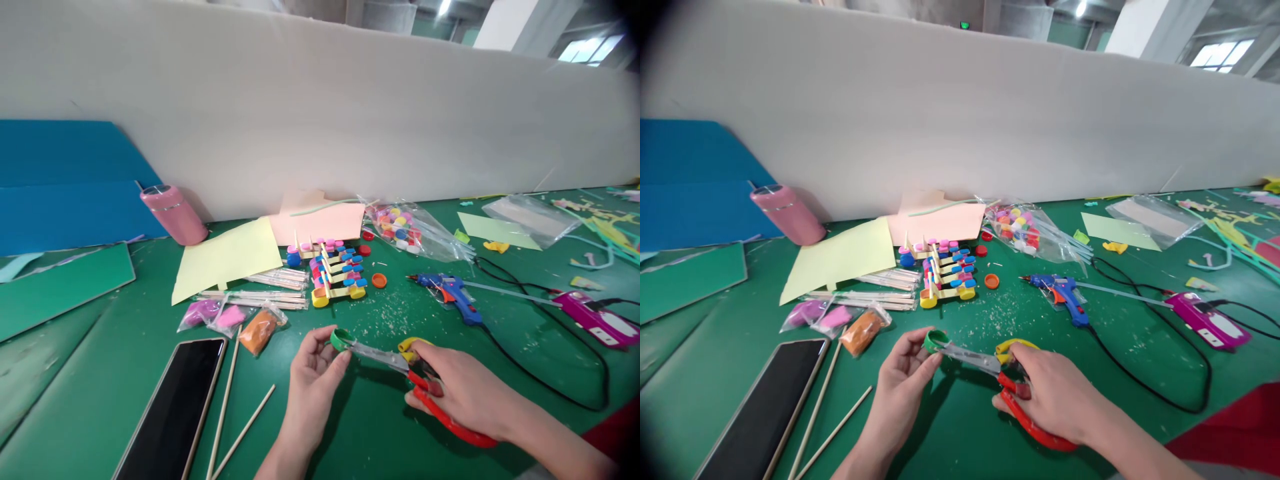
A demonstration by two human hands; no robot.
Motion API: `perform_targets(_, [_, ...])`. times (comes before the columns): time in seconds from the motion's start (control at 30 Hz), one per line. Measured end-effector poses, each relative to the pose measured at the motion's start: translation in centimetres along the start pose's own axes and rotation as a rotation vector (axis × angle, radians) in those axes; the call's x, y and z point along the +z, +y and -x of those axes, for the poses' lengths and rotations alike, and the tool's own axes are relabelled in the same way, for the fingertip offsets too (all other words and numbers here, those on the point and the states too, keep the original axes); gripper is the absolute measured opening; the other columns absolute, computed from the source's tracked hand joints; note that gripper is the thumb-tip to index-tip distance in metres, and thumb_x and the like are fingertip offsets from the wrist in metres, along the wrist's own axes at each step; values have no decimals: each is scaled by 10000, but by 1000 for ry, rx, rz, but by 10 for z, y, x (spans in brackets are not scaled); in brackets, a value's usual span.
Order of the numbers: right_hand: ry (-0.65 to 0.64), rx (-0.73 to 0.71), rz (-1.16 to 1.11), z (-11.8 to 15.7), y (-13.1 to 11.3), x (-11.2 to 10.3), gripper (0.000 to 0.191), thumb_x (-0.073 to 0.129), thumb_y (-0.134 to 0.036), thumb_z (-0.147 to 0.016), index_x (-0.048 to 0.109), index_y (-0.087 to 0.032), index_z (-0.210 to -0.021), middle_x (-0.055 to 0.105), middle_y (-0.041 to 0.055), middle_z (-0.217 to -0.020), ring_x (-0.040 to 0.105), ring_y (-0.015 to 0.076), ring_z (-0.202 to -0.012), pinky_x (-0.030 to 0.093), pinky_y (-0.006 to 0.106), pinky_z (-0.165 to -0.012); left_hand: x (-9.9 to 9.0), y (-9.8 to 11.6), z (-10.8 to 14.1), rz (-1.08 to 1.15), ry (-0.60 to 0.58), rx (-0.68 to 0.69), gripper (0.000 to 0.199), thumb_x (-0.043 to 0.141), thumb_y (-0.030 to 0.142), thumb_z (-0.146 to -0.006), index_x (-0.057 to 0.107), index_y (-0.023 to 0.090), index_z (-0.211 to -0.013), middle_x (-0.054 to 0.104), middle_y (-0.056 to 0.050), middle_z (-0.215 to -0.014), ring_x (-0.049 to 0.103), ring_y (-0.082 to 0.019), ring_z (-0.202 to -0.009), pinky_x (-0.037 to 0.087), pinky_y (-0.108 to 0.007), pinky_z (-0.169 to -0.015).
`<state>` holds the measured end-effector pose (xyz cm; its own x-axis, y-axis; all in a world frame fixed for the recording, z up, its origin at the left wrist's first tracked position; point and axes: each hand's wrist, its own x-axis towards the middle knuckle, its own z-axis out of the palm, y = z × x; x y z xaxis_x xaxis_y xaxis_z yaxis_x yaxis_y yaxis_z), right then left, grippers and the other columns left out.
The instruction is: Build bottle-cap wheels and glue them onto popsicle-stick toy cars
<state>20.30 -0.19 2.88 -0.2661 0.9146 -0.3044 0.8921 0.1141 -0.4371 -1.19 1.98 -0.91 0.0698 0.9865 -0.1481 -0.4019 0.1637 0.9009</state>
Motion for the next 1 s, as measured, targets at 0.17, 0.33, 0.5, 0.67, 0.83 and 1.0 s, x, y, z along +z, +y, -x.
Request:
perform_targets(0.17, [15, 9, 9, -4, -3, 5, 345, 528, -565, -731, 408, -243, -747, 585, -31, -620, 496, 169, -527, 278, 247, -468, -2, -5, -1, -171, 120, 98, 300, 693, 182, -658, 569, 183, -930, 591, -21, -899, 562, -135, -845, 445, -240, -776])
perform_targets(0.33, [3, 18, -37, -6, -4, 8, 338, 511, -548, -754, 381, -239, -707, 575, -27, -614, 498, 165, -519, 281, 244, -464, 1, -1, 0, -77, 105, 52, 322, 694, 192, -663, 560, 195, -955, 614, -22, -889, 578, -142, -837, 451, -242, -752])
perform_targets(0.5, [24, 25, -28, -5, 3, 9, 321, 551, -513, -740, 384, -240, -711, 581, -26, -621, 496, 169, -523, 293, 249, -476, 1, 4, 0, 175, 12, -100, 238, 627, 207, -743, 602, 156, -974, 648, -35, -860, 610, -135, -782, 448, -243, -761])
perform_targets(0.67, [34, 19, -15, -5, 6, 10, 300, 559, -495, -738, 401, -240, -742, 585, -21, -636, 516, 178, -538, 304, 254, -482, -1, 4, -2, 289, -72, -204, 200, 611, 170, -756, 630, 116, -947, 655, -44, -772, 622, -128, -705, 456, -242, -739])
perform_targets(0.83, [66, 9, -27, -5, 4, 10, 281, 548, -465, -754, 376, -245, -777, 570, -34, -645, 497, 164, -524, 329, 254, -487, 0, 4, -3, 306, -35, -161, 171, 631, 142, -735, 645, 130, -905, 652, -28, -790, 628, -128, -718, 456, -238, -757])
perform_targets(1.0, [115, -18, 0, -6, 1, 11, 307, 555, -475, -742, 403, -233, -853, 571, 3, -765, 515, 175, -603, 379, 272, -530, 0, 2, -4, 284, -19, -154, 168, 651, 139, -718, 646, 133, -886, 653, -24, -782, 620, -117, -713, 452, -220, -738])
